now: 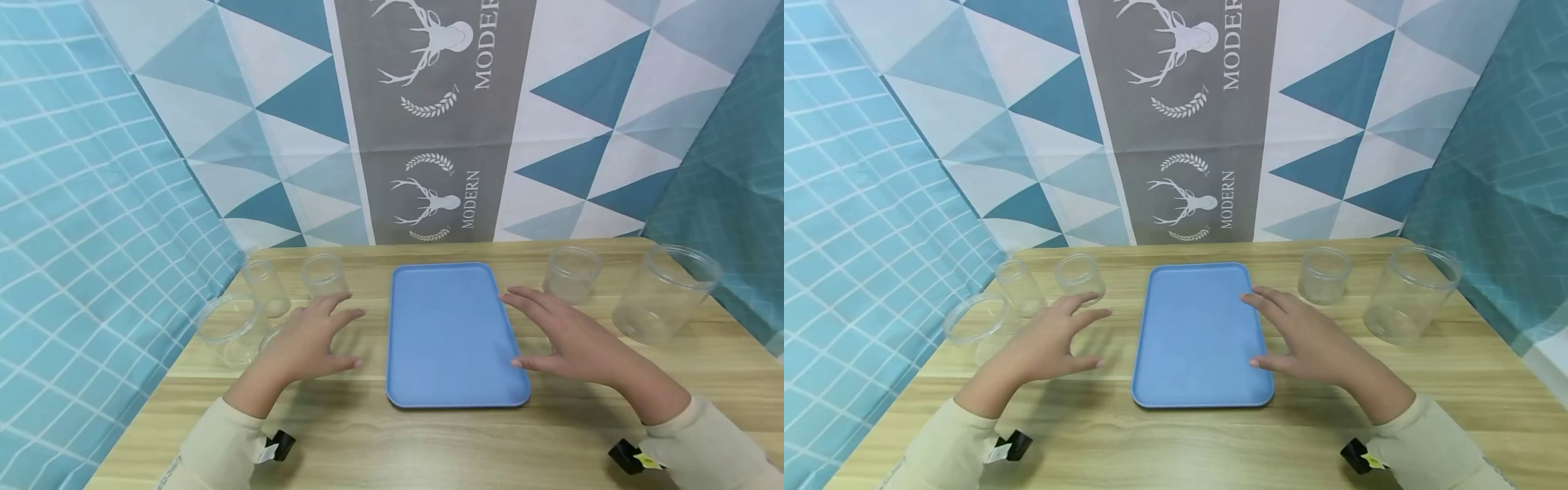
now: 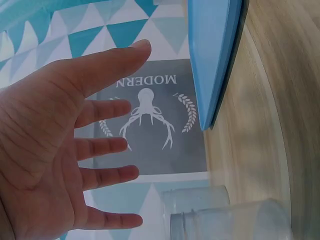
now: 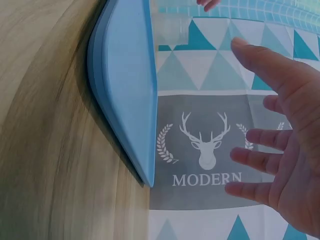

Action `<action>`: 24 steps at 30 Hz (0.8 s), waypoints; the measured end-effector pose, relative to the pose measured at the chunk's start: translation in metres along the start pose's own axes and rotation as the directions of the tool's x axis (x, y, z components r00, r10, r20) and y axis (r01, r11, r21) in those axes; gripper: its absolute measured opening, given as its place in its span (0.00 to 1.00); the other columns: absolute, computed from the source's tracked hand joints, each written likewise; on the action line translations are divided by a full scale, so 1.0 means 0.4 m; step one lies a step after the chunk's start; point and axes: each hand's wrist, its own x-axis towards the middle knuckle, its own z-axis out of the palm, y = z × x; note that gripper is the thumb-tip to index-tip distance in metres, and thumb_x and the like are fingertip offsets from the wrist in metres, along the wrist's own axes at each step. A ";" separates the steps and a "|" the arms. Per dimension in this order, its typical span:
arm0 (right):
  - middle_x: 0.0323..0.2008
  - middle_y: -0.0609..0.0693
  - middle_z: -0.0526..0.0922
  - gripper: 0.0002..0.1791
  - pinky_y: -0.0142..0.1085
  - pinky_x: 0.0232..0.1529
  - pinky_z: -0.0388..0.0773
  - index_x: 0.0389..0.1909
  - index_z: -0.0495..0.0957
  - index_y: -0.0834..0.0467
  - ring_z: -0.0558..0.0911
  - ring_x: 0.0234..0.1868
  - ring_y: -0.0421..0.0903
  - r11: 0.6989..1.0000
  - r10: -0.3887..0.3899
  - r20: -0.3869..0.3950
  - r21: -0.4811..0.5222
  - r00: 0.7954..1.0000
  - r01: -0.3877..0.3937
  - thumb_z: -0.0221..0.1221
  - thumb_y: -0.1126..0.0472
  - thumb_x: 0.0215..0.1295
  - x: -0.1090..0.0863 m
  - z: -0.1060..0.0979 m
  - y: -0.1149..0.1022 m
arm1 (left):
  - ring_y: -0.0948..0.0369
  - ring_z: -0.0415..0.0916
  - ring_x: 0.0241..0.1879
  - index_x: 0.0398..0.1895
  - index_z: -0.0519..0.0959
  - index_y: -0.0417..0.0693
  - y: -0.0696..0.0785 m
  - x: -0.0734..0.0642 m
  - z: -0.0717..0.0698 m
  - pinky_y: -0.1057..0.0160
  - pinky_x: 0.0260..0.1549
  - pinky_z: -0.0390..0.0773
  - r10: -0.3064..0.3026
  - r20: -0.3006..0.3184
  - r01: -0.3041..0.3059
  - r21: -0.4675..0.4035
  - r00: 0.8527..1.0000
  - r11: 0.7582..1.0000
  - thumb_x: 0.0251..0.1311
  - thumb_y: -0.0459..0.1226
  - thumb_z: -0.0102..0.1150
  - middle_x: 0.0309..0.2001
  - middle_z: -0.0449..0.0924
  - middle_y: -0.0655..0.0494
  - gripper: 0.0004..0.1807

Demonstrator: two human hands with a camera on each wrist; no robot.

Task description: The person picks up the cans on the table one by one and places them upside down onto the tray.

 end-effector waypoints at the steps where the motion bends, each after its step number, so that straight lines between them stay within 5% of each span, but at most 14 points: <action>1: 0.68 0.57 0.65 0.49 0.58 0.53 0.74 0.71 0.62 0.55 0.68 0.64 0.60 1.000 0.002 0.000 0.007 1.000 -0.002 0.72 0.44 0.51 0.001 0.000 -0.002 | 0.43 0.63 0.65 0.63 0.75 0.53 -0.001 -0.002 -0.002 0.34 0.47 0.72 -0.002 0.002 0.002 0.001 1.000 1.000 0.47 0.56 0.72 0.68 0.64 0.43 0.39; 24: 0.72 0.52 0.60 0.50 0.53 0.59 0.72 0.73 0.60 0.52 0.64 0.69 0.55 0.981 -0.017 0.039 0.196 0.999 0.009 0.72 0.43 0.51 0.038 0.047 -0.060 | 0.38 0.68 0.59 0.57 0.79 0.50 -0.055 -0.054 -0.035 0.36 0.46 0.74 -0.062 -0.002 0.062 0.030 0.998 0.998 0.43 0.54 0.75 0.65 0.67 0.39 0.37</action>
